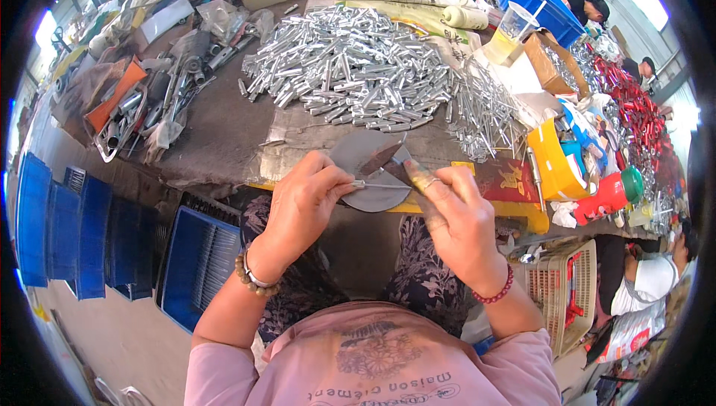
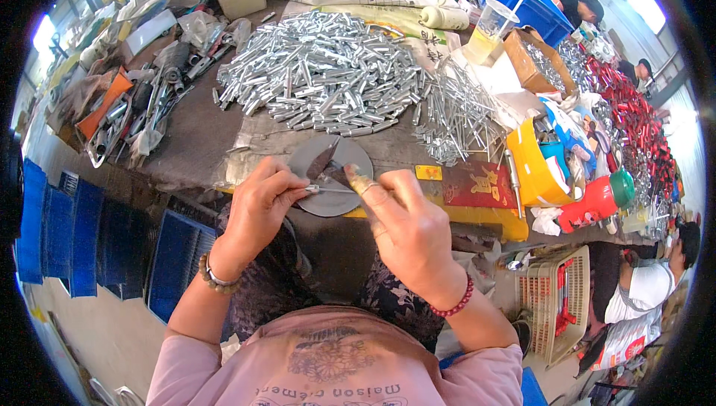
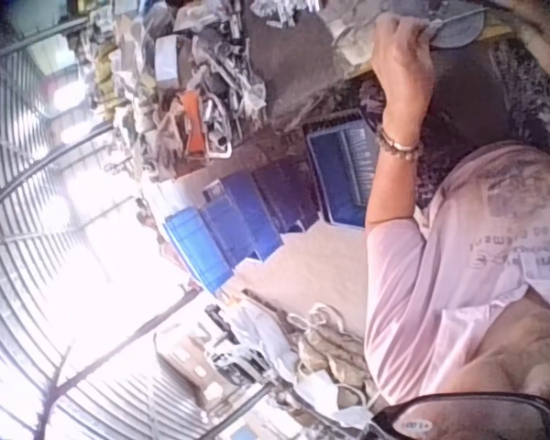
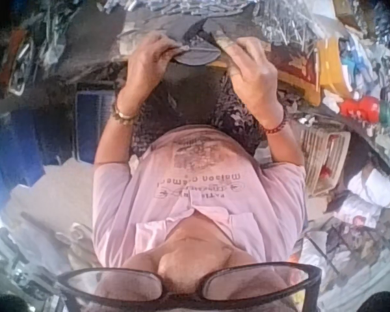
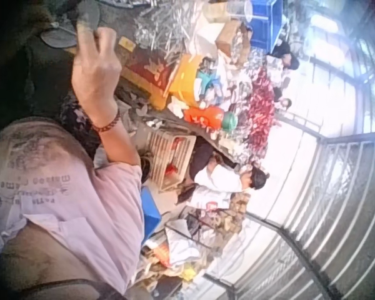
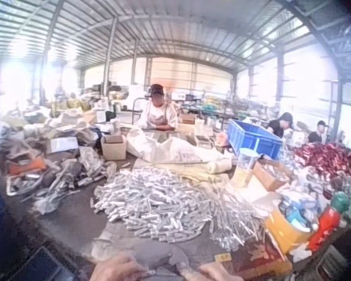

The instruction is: Assembling small metal hardware components using a hammer and sorting them into a storage bin.

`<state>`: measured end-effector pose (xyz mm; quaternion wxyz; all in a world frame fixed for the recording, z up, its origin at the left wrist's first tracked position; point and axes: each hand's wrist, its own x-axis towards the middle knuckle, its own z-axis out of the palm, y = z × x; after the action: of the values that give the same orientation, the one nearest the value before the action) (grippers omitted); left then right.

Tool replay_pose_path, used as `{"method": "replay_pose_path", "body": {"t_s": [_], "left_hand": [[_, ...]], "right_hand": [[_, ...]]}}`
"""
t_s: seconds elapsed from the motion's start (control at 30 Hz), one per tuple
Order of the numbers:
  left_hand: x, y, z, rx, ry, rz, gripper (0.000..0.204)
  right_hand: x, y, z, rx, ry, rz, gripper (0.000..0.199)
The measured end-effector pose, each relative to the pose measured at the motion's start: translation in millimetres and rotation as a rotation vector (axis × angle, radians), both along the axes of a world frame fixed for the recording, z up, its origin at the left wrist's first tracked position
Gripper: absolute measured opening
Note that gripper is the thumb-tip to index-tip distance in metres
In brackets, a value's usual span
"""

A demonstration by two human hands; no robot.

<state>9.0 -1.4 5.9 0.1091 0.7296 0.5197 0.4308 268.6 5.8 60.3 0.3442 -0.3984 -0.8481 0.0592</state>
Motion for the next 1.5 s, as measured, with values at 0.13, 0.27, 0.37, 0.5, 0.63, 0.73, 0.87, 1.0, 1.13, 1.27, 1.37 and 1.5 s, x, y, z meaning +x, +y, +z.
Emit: {"method": "replay_pose_path", "body": {"t_s": [0.13, 0.27, 0.37, 0.5, 0.63, 0.73, 0.87, 1.0, 1.13, 1.27, 1.37, 1.5], "left_hand": [[-1, 0, -1, -0.014, 0.008, 0.007, 0.019], [-1, 0, -4, -0.001, -0.019, -0.002, 0.019], [-1, 0, -1, -0.019, -0.013, -0.010, 0.018], [-2, 1, -4, 0.006, -0.002, -0.001, 0.018], [-4, 2, -4, -0.007, 0.001, -0.006, 0.016], [-8, 2, -2, -0.039, -0.003, -0.040, 0.015], [-12, -1, -1, -0.066, 0.004, -0.043, 0.018], [-9, -2, -2, -0.052, -0.007, -0.025, 0.019], [1, -13, -10, 0.047, -0.090, 0.079, 0.031], [19, -40, -21, -0.346, -0.569, 0.177, 0.046], [28, -46, -23, -0.508, -0.786, 0.104, 0.054], [26, -55, -28, -0.607, -1.075, 0.050, 0.063]], "right_hand": [[-3, 0, -12, -0.047, -0.082, 0.050, 0.049], [-6, -8, -1, 0.100, 0.037, -0.049, 0.051], [-3, -13, -24, 0.158, -0.091, -0.017, 0.051], [-5, -7, -27, 0.100, -0.125, 0.016, 0.052], [-6, 6, -19, -0.015, 0.159, 0.024, 0.051], [-2, 25, -15, -0.158, 0.020, -0.020, 0.047], [-4, 23, -14, 0.160, -0.190, 0.055, 0.039], [-12, -6, -27, -0.105, -0.178, 0.017, 0.029], [-17, -19, -26, -0.614, 0.017, 0.033, 0.024], [-19, -24, -40, -0.997, 0.233, 0.098, 0.025], [-26, -34, -43, -1.164, 0.399, 0.082, 0.026], [-35, -42, -48, -1.261, 0.397, 0.158, 0.025]]}}
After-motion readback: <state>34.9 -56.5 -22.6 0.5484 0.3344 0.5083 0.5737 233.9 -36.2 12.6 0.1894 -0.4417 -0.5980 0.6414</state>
